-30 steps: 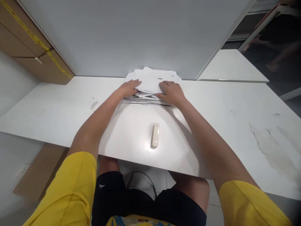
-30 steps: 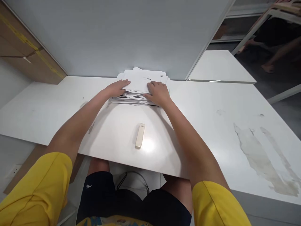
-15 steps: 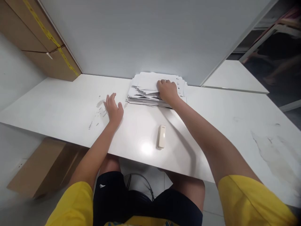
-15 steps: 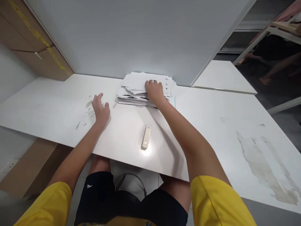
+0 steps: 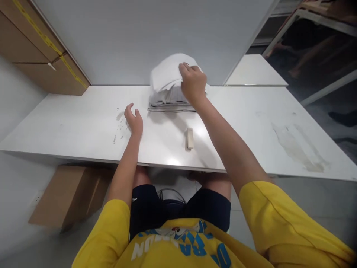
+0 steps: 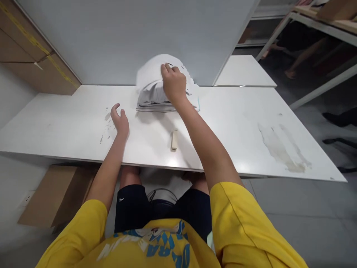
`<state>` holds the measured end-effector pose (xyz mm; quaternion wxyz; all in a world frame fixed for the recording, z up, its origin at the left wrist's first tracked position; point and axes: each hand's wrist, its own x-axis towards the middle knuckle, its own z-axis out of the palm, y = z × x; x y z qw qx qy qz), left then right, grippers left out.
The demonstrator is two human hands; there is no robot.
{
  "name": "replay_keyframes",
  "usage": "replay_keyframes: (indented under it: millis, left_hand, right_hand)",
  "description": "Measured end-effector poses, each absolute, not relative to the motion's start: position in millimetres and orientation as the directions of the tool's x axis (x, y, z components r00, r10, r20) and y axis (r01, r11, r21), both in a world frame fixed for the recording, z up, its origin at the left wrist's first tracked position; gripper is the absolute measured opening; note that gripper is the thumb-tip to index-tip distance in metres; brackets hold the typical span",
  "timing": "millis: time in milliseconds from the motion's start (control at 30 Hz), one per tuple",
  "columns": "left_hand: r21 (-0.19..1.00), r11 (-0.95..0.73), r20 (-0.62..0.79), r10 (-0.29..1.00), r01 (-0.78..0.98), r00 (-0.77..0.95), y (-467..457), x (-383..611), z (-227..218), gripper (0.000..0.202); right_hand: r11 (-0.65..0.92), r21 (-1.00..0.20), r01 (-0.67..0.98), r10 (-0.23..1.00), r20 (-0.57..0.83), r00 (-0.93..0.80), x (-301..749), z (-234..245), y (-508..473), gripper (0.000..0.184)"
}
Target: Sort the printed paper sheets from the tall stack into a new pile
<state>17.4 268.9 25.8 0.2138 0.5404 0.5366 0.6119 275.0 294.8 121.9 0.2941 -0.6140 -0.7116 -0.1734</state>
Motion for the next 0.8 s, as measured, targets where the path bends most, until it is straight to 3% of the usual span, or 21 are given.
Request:
replay_keyframes:
  millis: [133,233,333,433,533,633,733,800]
  left_hand:
    - [0.960,-0.231,0.183,0.946,-0.161,-0.266,206.4,-2.2,42.4,0.044]
    - [0.902,-0.056,-0.030,0.981,-0.428,-0.192,151.9,-44.2,51.4,0.052]
    - [0.859,0.020,-0.119,0.980,-0.512,-0.162,116.5,-91.7,52.4,0.046]
    - [0.865,0.098,-0.231,0.948,-0.492,-0.217,108.1,-129.7,47.0,0.037]
    - [0.940,0.107,-0.239,0.884,-0.324,-0.402,116.4,-153.5,40.5,0.036]
    - [0.987,0.111,-0.033,0.848,0.116,-0.528,127.3,-163.5,36.1,0.037]
    - [0.802,0.107,0.214,0.867,0.588,-0.450,134.2,-167.4,35.2,0.035]
    - [0.631,0.110,0.310,0.872,0.768,-0.380,136.5,-168.3,35.6,0.038]
  right_hand:
    - [0.257,-0.151,0.955,0.737,0.669,-0.092,210.2,117.8,229.7,0.052]
    - [0.342,-0.126,0.931,0.772,0.602,-0.201,145.5,81.6,172.9,0.050]
    - [0.404,-0.156,0.901,0.857,0.410,-0.313,92.0,39.9,124.9,0.048]
    - [0.430,-0.266,0.863,0.889,0.290,-0.354,57.7,14.2,98.9,0.050]
    - [0.472,-0.365,0.802,0.880,0.254,-0.402,38.0,7.0,93.1,0.072]
    - [0.428,-0.436,0.792,0.904,0.202,-0.377,33.2,9.4,92.4,0.079]
    - [0.307,-0.475,0.825,0.951,0.193,-0.243,45.8,10.9,87.7,0.071]
    - [0.267,-0.474,0.839,0.957,0.231,-0.174,62.8,8.7,82.8,0.067]
